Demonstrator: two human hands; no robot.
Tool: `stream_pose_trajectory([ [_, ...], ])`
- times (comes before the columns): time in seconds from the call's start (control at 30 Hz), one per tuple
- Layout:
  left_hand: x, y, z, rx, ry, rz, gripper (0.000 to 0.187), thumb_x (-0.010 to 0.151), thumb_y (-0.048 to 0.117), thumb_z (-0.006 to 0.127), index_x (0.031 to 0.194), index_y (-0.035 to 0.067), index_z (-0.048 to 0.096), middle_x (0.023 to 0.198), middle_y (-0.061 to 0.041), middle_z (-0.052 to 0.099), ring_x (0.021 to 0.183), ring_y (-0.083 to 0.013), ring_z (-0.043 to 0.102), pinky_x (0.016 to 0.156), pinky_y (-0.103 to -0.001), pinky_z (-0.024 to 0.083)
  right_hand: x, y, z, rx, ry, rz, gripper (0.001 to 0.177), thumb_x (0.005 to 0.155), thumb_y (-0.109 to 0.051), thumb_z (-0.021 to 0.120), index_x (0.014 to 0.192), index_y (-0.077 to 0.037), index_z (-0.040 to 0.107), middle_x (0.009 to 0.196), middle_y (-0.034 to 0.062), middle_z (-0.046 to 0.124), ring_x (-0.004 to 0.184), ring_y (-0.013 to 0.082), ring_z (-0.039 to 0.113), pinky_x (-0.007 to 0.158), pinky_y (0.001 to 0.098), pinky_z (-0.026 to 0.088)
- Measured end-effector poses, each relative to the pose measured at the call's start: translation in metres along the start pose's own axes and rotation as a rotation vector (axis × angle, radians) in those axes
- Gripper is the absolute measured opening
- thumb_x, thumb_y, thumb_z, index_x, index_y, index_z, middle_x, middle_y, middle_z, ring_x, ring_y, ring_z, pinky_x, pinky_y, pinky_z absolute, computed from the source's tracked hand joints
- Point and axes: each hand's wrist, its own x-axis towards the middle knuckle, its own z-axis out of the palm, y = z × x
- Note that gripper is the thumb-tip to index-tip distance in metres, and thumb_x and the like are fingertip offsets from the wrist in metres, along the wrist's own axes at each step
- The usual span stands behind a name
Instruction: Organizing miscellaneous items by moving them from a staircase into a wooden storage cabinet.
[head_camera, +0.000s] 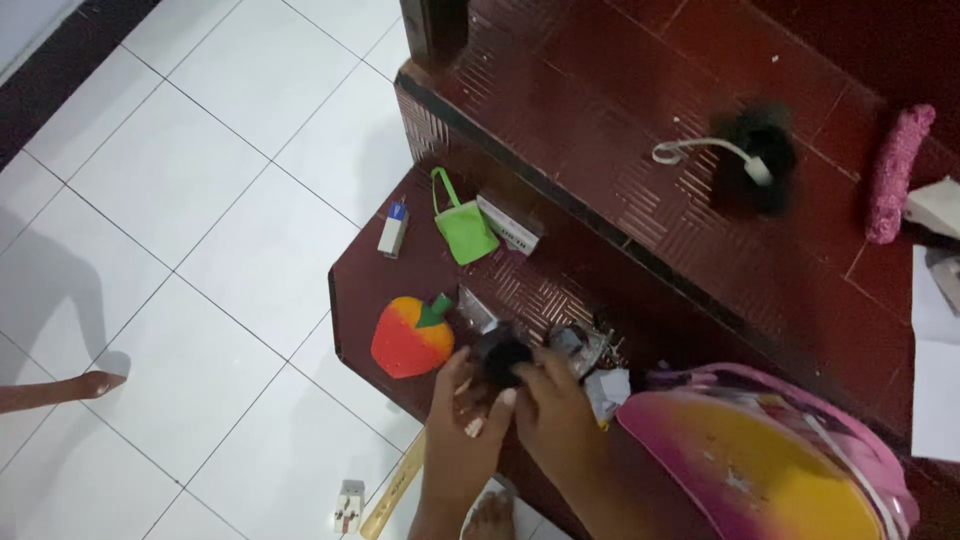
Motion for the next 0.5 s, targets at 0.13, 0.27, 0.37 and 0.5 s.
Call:
stream_pose_trajectory([
  [0.13, 0.022, -0.012, 0.002, -0.27, 0.047, -0.515, 0.046, 0.087, 0.013, 0.071, 0.13, 0.006, 0.059, 0.111, -0.009, 0.07, 0.093, -0.017, 0.068, 0.08, -0.033, 0.056, 0.015, -0.023, -0.008, 0.294, 0.03, -0.128, 0.034, 0.084, 0.005, 0.063, 0.116, -0.002, 0.07, 0.119, 0.019, 0.065, 0.107, 0.0363, 0.066, 0.087, 0.0424, 0.057],
  [0.27, 0.056, -0.01, -0.018, -0.222, 0.186, -0.549, 0.035, 0.088, 0.009, 0.063, 0.122, 0.0, 0.063, 0.106, -0.011, 0.071, 0.092, -0.017, 0.07, 0.073, -0.037, 0.063, 0.045, -0.027, 0.027, 0.361, 0.144, 0.065, 0.028, 0.083, 0.004, 0.062, 0.11, 0.0, 0.068, 0.101, 0.0168, 0.065, 0.09, 0.0314, 0.067, 0.076, 0.0412, 0.057],
  [0.37, 0.072, -0.009, -0.026, -0.123, 0.204, -0.474, 0.031, 0.098, 0.017, 0.06, 0.122, -0.001, 0.065, 0.106, -0.009, 0.074, 0.093, -0.0139, 0.072, 0.084, -0.032, 0.057, 0.074, -0.034, 0.04, 0.018, 0.234, 0.004, 0.04, 0.071, -0.009, 0.074, 0.108, 0.005, 0.066, 0.097, 0.022, 0.064, 0.088, 0.0386, 0.066, 0.077, 0.0485, 0.054],
  [0.5, 0.076, -0.021, -0.032, -0.37, 0.184, -0.746, 0.035, 0.097, 0.019, 0.055, 0.126, 0.001, 0.065, 0.106, -0.01, 0.074, 0.089, -0.0177, 0.072, 0.077, -0.039, 0.059, 0.094, -0.019, 0.049, -0.263, 0.138, 0.011, 0.038, 0.069, -0.02, 0.079, 0.098, 0.002, 0.069, 0.092, 0.0198, 0.065, 0.087, 0.0394, 0.066, 0.078, 0.0507, 0.053],
])
